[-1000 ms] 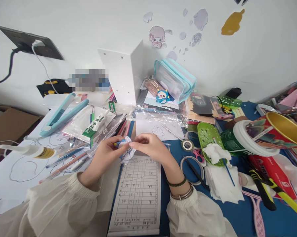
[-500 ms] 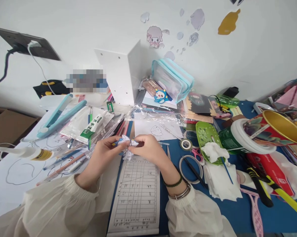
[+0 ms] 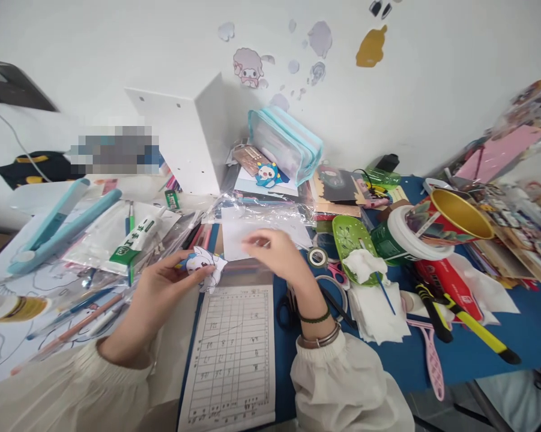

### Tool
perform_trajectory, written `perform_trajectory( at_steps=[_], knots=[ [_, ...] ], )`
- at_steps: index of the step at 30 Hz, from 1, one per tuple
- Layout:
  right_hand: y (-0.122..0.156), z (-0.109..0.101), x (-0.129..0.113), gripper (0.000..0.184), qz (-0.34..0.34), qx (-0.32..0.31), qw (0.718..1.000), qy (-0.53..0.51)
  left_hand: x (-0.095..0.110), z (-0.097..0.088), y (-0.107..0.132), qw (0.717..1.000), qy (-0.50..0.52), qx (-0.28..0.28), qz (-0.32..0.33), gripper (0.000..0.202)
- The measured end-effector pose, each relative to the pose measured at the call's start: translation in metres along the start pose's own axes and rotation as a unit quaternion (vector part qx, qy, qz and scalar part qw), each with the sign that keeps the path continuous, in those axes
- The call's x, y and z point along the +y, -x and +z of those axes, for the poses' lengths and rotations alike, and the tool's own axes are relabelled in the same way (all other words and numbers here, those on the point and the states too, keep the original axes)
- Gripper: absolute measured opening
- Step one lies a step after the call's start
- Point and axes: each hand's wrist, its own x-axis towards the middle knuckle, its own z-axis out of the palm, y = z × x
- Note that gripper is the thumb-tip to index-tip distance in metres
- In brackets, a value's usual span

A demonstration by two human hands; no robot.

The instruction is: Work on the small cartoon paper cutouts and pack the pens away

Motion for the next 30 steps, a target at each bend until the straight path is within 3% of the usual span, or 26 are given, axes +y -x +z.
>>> perform_trajectory(
  at_steps=[2,3,5,7,11,15,19,24,30],
  knots=[
    [-0.001,-0.012,0.009,0.019,0.056,0.111,0.984,0.124,0.001,0.001,0.0,1.0,-0.003,-0.001,-0.013,0.028],
    [-0.001,-0.015,0.013,0.021,0.09,0.138,0.967,0.193,0.001,0.001,0.0,1.0,-0.007,-0.003,-0.019,0.029],
    [-0.002,-0.016,0.018,0.029,0.145,0.134,0.933,0.3,0.002,0.001,0.0,0.999,-0.019,-0.009,-0.027,0.03],
    [-0.004,-0.011,0.021,0.036,0.169,0.105,0.917,0.345,0.003,0.002,-0.001,0.999,-0.027,-0.013,-0.026,0.029],
    [-0.009,-0.002,0.024,0.031,0.17,0.088,0.924,0.33,0.003,0.003,-0.003,0.999,-0.017,-0.026,-0.031,0.027],
    [-0.012,0.0,0.028,0.022,0.159,0.119,0.93,0.31,0.005,0.007,-0.003,0.999,-0.014,-0.045,-0.02,0.027],
    [-0.012,0.002,0.029,0.026,0.176,0.147,0.924,0.307,0.005,0.01,-0.003,0.998,-0.012,-0.059,-0.015,0.028],
    [-0.015,0.007,0.03,0.023,0.159,0.135,0.939,0.273,-0.001,0.011,-0.003,0.998,0.017,-0.055,-0.011,0.028],
    [-0.013,0.0,0.031,0.01,0.095,0.18,0.969,0.138,-0.003,0.01,-0.003,0.998,0.028,-0.051,-0.021,0.031]
  ],
)
